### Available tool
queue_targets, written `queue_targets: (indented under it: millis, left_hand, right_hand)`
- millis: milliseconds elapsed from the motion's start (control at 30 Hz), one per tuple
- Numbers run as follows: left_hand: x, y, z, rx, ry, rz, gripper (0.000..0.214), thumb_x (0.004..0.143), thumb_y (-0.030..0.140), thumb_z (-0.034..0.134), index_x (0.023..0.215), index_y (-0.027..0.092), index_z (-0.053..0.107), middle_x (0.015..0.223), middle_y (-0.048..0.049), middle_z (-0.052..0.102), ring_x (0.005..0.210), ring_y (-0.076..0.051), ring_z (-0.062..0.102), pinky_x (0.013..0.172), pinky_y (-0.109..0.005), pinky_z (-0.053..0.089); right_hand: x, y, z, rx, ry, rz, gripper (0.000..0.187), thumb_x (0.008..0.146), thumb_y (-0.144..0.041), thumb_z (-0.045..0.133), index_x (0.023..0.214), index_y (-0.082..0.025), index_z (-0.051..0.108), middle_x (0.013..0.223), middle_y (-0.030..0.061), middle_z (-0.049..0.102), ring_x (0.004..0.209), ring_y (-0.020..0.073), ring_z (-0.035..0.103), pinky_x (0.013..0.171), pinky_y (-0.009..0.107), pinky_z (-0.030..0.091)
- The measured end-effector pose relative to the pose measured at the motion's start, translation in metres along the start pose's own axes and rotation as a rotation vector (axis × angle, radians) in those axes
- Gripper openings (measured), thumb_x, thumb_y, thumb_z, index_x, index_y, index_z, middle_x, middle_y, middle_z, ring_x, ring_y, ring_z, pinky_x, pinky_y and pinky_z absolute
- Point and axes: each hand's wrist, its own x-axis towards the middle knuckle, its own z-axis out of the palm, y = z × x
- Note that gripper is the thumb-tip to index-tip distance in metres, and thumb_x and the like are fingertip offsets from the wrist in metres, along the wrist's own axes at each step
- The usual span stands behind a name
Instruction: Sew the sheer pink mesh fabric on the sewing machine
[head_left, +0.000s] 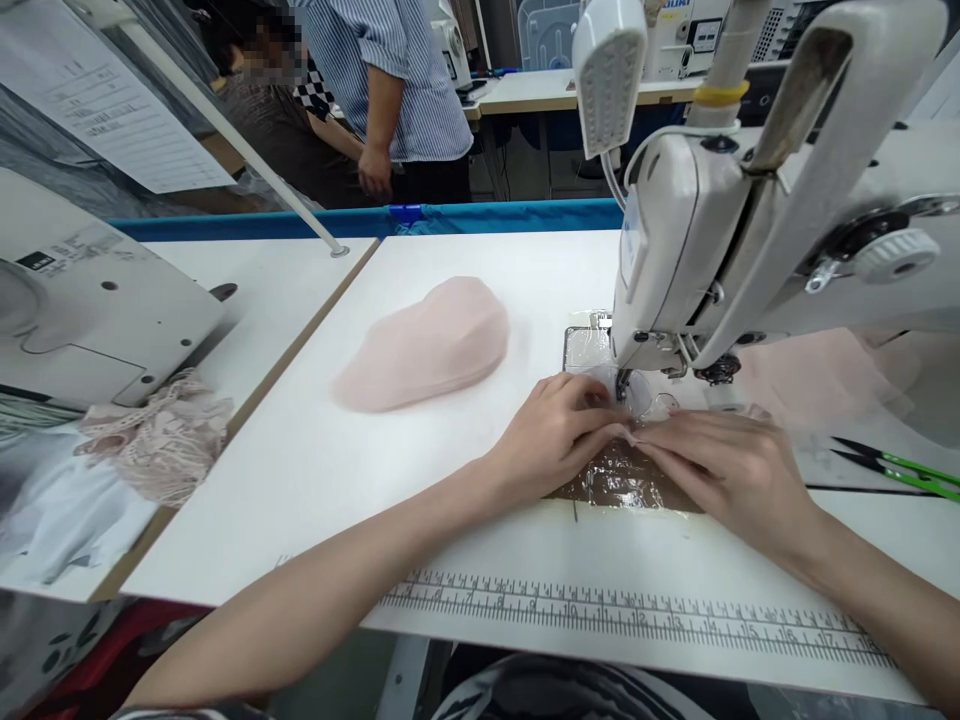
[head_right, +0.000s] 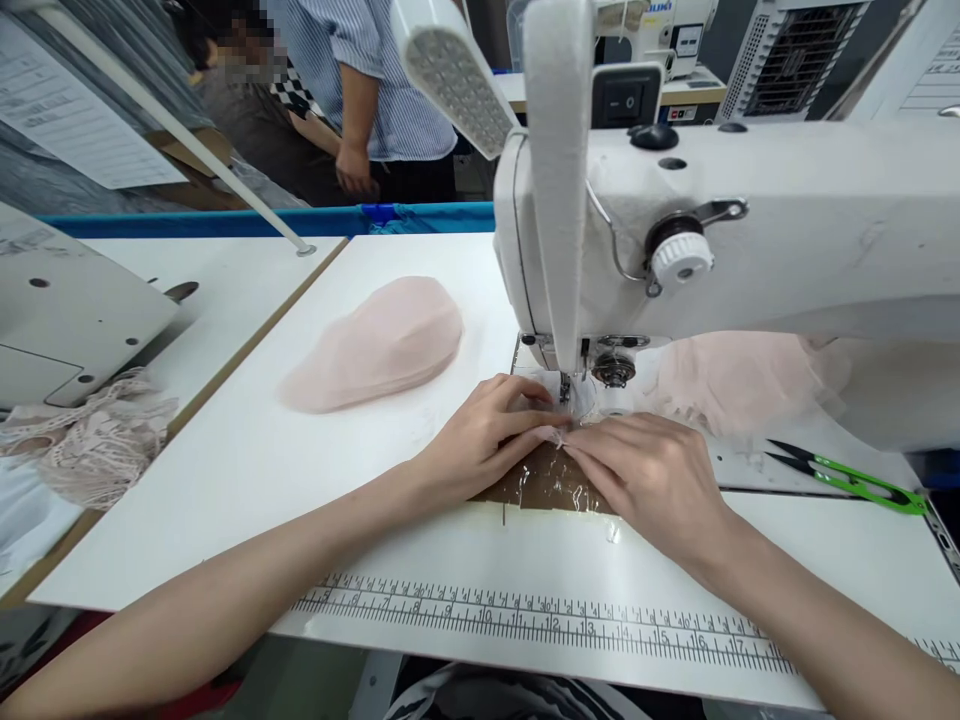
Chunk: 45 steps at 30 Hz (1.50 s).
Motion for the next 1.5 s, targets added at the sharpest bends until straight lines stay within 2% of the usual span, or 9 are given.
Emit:
queue_targets:
  millis: [67, 200, 300, 733, 900, 1100, 1300, 1500]
  left_hand:
    - [0.000, 0.000, -0.001, 0.008, 0.015, 0.022, 0.028, 0.097, 0.030, 0.045, 0.110, 0.024, 0.069, 0.112, -0.0079, 0.061, 0.104, -0.020, 0.055, 0.093, -0.041, 0.047]
    - [-0.011, 0.005, 0.001, 0.225, 0.075, 0.206, 0.024, 0.094, 0.024, 0.052, 0.112, 0.021, 0.068, 0.113, -0.0068, 0.065, 0.111, -0.021, 0.056, 0.107, -0.047, 0.037]
    - [-0.020, 0.009, 0.003, 0.336, 0.083, 0.280, 0.026, 0.093, 0.020, 0.053, 0.115, 0.017, 0.065, 0.117, -0.0066, 0.066, 0.116, -0.020, 0.056, 0.114, -0.045, 0.030]
    - [-0.021, 0.008, 0.005, 0.360, 0.073, 0.258, 0.028, 0.094, 0.020, 0.051, 0.118, 0.016, 0.063, 0.120, -0.0070, 0.066, 0.115, -0.018, 0.060, 0.118, -0.046, 0.024]
    - [-0.015, 0.002, 0.006, 0.354, 0.064, 0.221, 0.027, 0.096, 0.021, 0.047, 0.118, 0.019, 0.063, 0.121, -0.0065, 0.065, 0.115, -0.018, 0.060, 0.118, -0.049, 0.024]
    - [-0.010, -0.002, 0.005, 0.351, 0.070, 0.206, 0.029, 0.098, 0.025, 0.044, 0.119, 0.016, 0.062, 0.122, -0.0087, 0.065, 0.117, -0.020, 0.059, 0.117, -0.054, 0.021]
    - [-0.021, 0.011, 0.007, 0.362, 0.116, 0.226, 0.029, 0.098, 0.028, 0.045, 0.116, 0.015, 0.064, 0.117, -0.0059, 0.067, 0.112, -0.018, 0.062, 0.117, -0.048, 0.027]
    - [-0.022, 0.013, 0.005, 0.373, 0.107, 0.204, 0.031, 0.099, 0.029, 0.044, 0.117, 0.013, 0.062, 0.117, -0.0057, 0.067, 0.112, -0.017, 0.062, 0.117, -0.047, 0.027]
  right_hand:
    - [0.000, 0.000, -0.001, 0.007, -0.013, -0.006, 0.012, 0.087, -0.013, 0.063, 0.096, -0.018, 0.070, 0.091, -0.0005, 0.074, 0.081, 0.0146, 0.068, 0.078, 0.029, 0.056]
    - [0.001, -0.005, -0.002, -0.087, -0.060, -0.143, 0.012, 0.084, -0.008, 0.062, 0.089, -0.016, 0.071, 0.095, 0.0013, 0.073, 0.090, 0.0182, 0.067, 0.086, 0.035, 0.053]
    - [0.001, -0.008, -0.003, -0.147, -0.066, -0.185, 0.014, 0.083, -0.004, 0.061, 0.087, -0.014, 0.070, 0.093, 0.0026, 0.073, 0.088, 0.0182, 0.067, 0.086, 0.036, 0.053]
    - [0.000, -0.006, 0.001, -0.173, -0.067, -0.176, 0.017, 0.082, -0.001, 0.060, 0.088, -0.014, 0.071, 0.092, 0.0034, 0.074, 0.087, 0.0186, 0.068, 0.086, 0.035, 0.054]
    - [-0.001, 0.000, 0.004, -0.199, -0.074, -0.154, 0.018, 0.082, -0.002, 0.061, 0.094, -0.013, 0.070, 0.094, 0.0029, 0.074, 0.089, 0.0184, 0.068, 0.092, 0.035, 0.052]
    - [0.003, 0.005, 0.008, -0.256, -0.071, -0.151, 0.021, 0.083, -0.001, 0.057, 0.094, -0.013, 0.070, 0.098, 0.0050, 0.073, 0.087, 0.0185, 0.068, 0.088, 0.034, 0.053]
    - [0.000, -0.003, 0.007, -0.298, -0.088, -0.133, 0.026, 0.083, -0.004, 0.054, 0.102, -0.014, 0.070, 0.105, 0.0048, 0.072, 0.092, 0.0196, 0.067, 0.086, 0.038, 0.053]
    - [-0.002, -0.004, 0.004, -0.329, -0.103, -0.145, 0.028, 0.083, -0.003, 0.054, 0.103, -0.013, 0.070, 0.106, 0.0058, 0.072, 0.095, 0.0211, 0.066, 0.090, 0.039, 0.051]
